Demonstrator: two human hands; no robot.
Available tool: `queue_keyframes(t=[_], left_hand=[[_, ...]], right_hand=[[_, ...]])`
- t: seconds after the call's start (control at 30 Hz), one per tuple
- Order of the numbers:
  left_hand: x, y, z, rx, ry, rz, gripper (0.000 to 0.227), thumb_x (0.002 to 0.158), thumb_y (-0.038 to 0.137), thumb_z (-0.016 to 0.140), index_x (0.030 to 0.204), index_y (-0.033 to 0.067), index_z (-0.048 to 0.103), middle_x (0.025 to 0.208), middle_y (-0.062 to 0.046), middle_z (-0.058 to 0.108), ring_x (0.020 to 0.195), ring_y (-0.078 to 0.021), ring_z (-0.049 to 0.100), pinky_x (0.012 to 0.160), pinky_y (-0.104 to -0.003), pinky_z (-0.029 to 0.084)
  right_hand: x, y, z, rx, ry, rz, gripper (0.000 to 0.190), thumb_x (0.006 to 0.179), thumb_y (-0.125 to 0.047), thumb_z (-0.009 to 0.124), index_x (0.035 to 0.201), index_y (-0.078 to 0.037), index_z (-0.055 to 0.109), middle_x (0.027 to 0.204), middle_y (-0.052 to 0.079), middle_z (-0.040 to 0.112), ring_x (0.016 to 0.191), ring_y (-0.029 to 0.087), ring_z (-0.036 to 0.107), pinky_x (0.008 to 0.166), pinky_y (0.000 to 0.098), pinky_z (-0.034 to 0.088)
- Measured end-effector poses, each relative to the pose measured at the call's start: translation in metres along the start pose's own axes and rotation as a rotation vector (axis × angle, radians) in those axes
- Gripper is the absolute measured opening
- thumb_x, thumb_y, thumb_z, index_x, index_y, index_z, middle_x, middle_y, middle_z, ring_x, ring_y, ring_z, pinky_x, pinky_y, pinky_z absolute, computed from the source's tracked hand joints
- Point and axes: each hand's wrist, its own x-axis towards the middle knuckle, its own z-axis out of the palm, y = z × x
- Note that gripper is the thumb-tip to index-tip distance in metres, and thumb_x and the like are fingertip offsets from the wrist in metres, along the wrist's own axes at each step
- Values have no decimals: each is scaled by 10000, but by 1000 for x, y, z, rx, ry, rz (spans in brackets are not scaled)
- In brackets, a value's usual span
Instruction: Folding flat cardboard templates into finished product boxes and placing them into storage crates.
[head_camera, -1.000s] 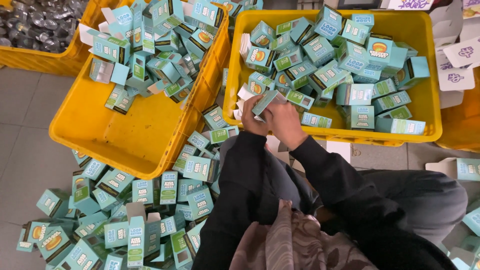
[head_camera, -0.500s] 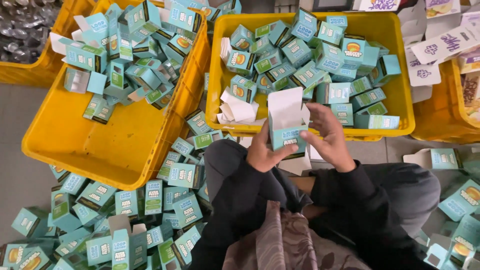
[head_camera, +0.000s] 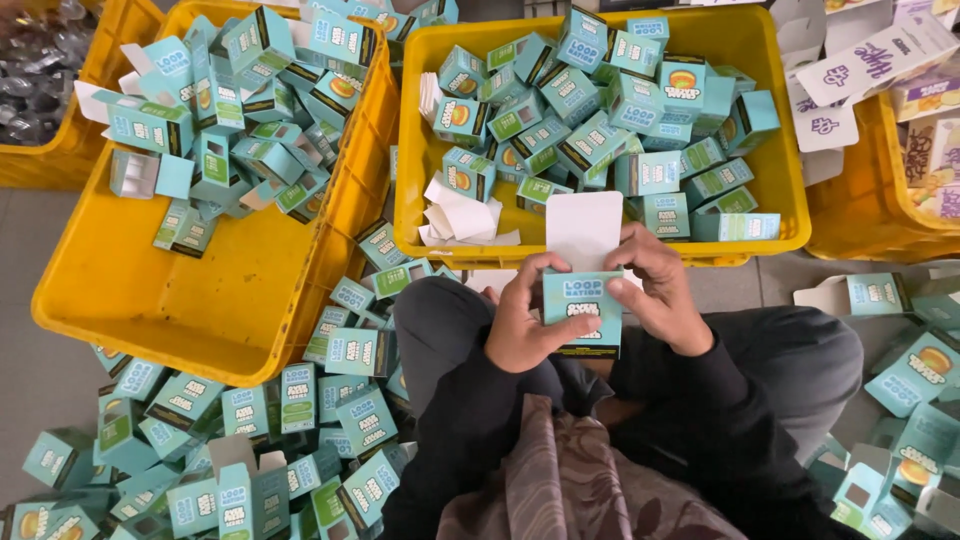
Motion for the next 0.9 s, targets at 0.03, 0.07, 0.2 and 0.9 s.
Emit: queue_keyframes(t=[0.03,0.07,0.2,0.9], left_hand=[[1,1,-1,-1,0,0,696,747,254,945,1251,14,530,949,-171,684,786,-270,747,592,-310,608],[2,3,-3,-39,-36,-22,649,786,236,917,1244,18,511,943,-177,692,767,-240,736,580,-301,609],[13,15,-3,59,-120,7,560,874,265,843,1227,31,476,921,-201,694,726,-230,736,539,-270,592],[35,4,56,562,67,-60,1044,475,358,871,1352,86,373,1146,-216,624,940,-479,721,757,-578,617]], right_hand=[[-1,-1,-1,-1,0,1,191,941,-201,692,943,-11,712,1035,165,570,877,233,583,757,392,528],[-2,-2,-2,-20,-2,-8,188,942,-206,695,925,-20,707,1034,161,575,894,239,603,767,391,531],[-10,2,-8,39,34,24,200,918,-149,695,1043,6,681,1052,215,633,900,356,711,801,483,581],[-18,-18,-23,-243,237,-157,702,910,-4,749,1421,-9,268,1195,247,680,1178,466,671,945,493,562]])
